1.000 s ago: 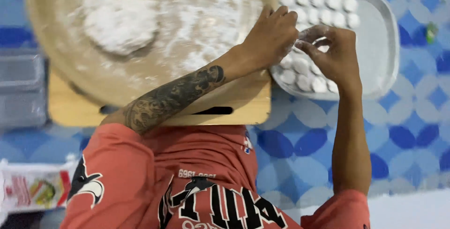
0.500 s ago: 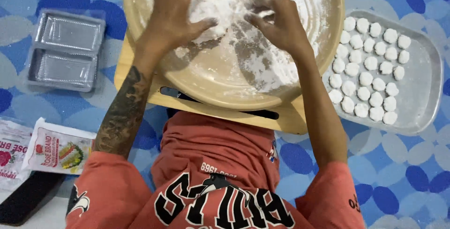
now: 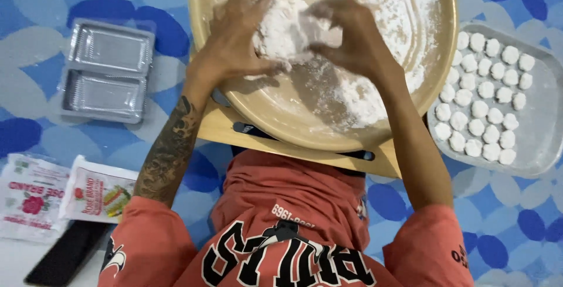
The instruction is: A person is sitting on the floor, pinching off small pieces of white dough from a large mass in a wooden bowl, rolling them into small balls, and placing them onto a metal tray.
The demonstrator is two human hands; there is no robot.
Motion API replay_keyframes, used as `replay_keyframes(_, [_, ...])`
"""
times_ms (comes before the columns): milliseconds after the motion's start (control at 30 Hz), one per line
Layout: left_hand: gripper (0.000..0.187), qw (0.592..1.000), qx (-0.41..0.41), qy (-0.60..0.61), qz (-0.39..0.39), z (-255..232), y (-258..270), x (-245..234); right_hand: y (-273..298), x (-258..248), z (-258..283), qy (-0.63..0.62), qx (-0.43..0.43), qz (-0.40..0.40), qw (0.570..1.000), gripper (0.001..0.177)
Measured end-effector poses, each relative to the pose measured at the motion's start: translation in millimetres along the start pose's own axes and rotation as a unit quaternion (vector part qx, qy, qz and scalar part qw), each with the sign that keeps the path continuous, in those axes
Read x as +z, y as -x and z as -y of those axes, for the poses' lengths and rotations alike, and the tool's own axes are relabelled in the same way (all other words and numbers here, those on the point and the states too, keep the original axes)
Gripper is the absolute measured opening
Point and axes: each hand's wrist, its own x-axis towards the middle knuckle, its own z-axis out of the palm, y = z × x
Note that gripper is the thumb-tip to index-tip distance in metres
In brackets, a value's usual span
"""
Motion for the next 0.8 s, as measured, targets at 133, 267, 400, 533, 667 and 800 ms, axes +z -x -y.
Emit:
replay_keyframes(133, [0.114, 0.998, 0.066, -0.001, 0.003, 14.1, -11.7, 1.3, 14.3, 4.0, 20.1, 0.077, -0.007, 0.001, 0.997, 0.059])
replay_keyframes(267, [0.134, 0.996, 0.061, -0.012, 0.06, 4.8, -26.3, -6.0, 36.4, 20.3, 13.0, 0.13, 0.045, -0.024, 0.99, 0.069])
replay_keyframes(400, [0.152, 0.993, 0.03, -0.065, 0.098, -4.0, -23.3, -4.5, 44.5, 37.0, 9.8, 0.191, 0.013, -0.047, 0.98, 0.073])
replay_keyframes(533, [0.156, 0.994, 0.008, -0.052, 0.1, -6.9, -9.8, 3.6, 34.3, 51.6, 7.2, 0.249, -0.013, -0.015, 0.968, 0.083])
replay_keyframes(667, [0.14, 0.993, 0.095, -0.07, -0.015, 10.3, -16.6, 15.1, 22.3, 53.0, -0.9, 0.268, -0.056, -0.021, 0.962, 0.059])
replay_keyframes(800, [0.131, 0.991, 0.12, -0.062, -0.023, 15.9, -19.4, 11.1, 21.8, 48.4, -2.4, 0.265, -0.102, -0.028, 0.958, 0.05])
